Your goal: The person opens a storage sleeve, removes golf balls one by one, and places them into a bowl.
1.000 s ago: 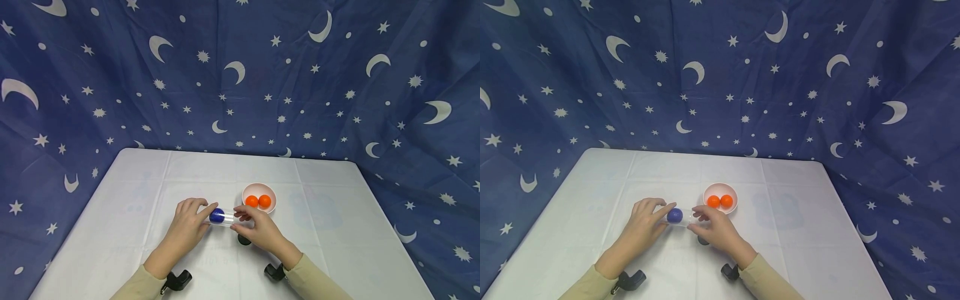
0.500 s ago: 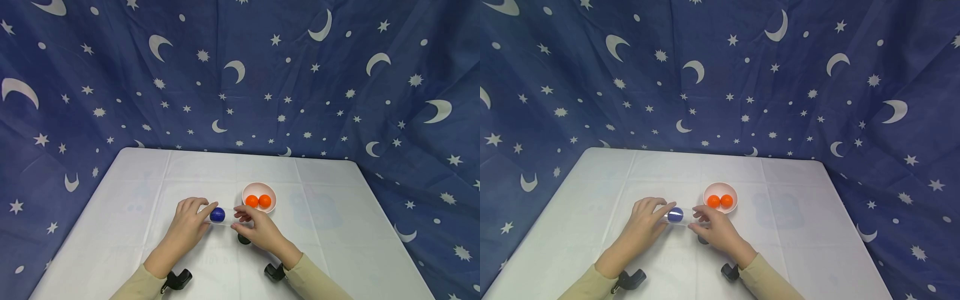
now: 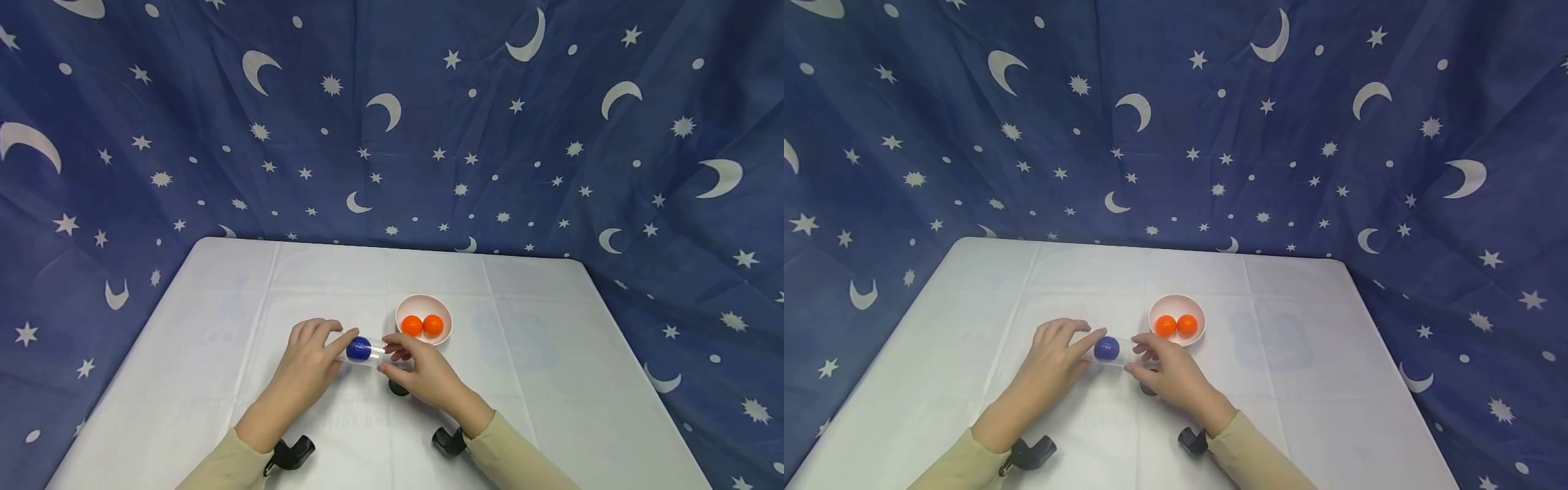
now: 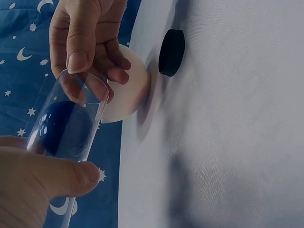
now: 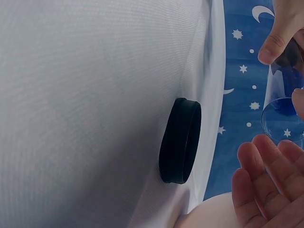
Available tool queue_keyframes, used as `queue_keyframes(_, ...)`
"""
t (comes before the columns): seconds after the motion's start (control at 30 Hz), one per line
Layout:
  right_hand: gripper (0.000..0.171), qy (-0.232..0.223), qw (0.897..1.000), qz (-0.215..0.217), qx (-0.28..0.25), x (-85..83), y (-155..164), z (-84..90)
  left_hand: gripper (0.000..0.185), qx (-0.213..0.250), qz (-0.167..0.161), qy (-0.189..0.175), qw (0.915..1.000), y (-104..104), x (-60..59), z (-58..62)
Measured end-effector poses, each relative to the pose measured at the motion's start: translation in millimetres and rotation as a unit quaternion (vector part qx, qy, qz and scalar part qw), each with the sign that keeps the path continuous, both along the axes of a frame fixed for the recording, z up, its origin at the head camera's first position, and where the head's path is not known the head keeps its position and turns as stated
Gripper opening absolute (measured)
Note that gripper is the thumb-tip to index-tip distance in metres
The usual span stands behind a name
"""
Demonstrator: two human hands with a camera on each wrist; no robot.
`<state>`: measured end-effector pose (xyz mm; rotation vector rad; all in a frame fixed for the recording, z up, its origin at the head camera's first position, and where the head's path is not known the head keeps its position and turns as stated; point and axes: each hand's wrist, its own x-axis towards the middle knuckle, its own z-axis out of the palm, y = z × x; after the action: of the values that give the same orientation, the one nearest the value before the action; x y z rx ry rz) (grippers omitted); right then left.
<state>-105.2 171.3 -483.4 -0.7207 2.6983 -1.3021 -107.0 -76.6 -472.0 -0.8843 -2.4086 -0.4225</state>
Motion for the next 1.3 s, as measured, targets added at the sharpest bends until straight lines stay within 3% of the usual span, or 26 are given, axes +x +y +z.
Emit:
queue_keyframes(0.47, 0.047, 0.003, 1.000, -0.012, -0.002, 1.5, -2, -0.5, 0.058, 0.008, 0.001, -0.013, 0.9999, -4, 0.3, -0.6)
queue_keyframes(0.73, 0.044, 0.032, 0.999, -0.029, -0.013, 1.0, -2, 7.6, 0.060, 0.032, 0.007, -0.037, 0.9988, -9, 2.2, -3.5)
queue_keyframes(1.03, 0.041, 0.074, 0.994, -0.052, -0.056, -15.5, 10, 15.9, 0.060, 0.045, 0.023, -0.077, 0.9958, -14, 3.9, -3.6)
queue_keyframes(1.17, 0.040, 0.111, 0.990, -0.071, -0.054, -25.6, 15, 16.2, 0.059, 0.045, 0.026, -0.086, 0.9950, -14, 5.2, -2.9)
queue_keyframes(1.3, 0.044, 0.117, 0.986, -0.111, -0.039, -32.5, 18, 13.4, 0.058, 0.046, 0.026, -0.091, 0.9945, -15, 6.4, -3.4)
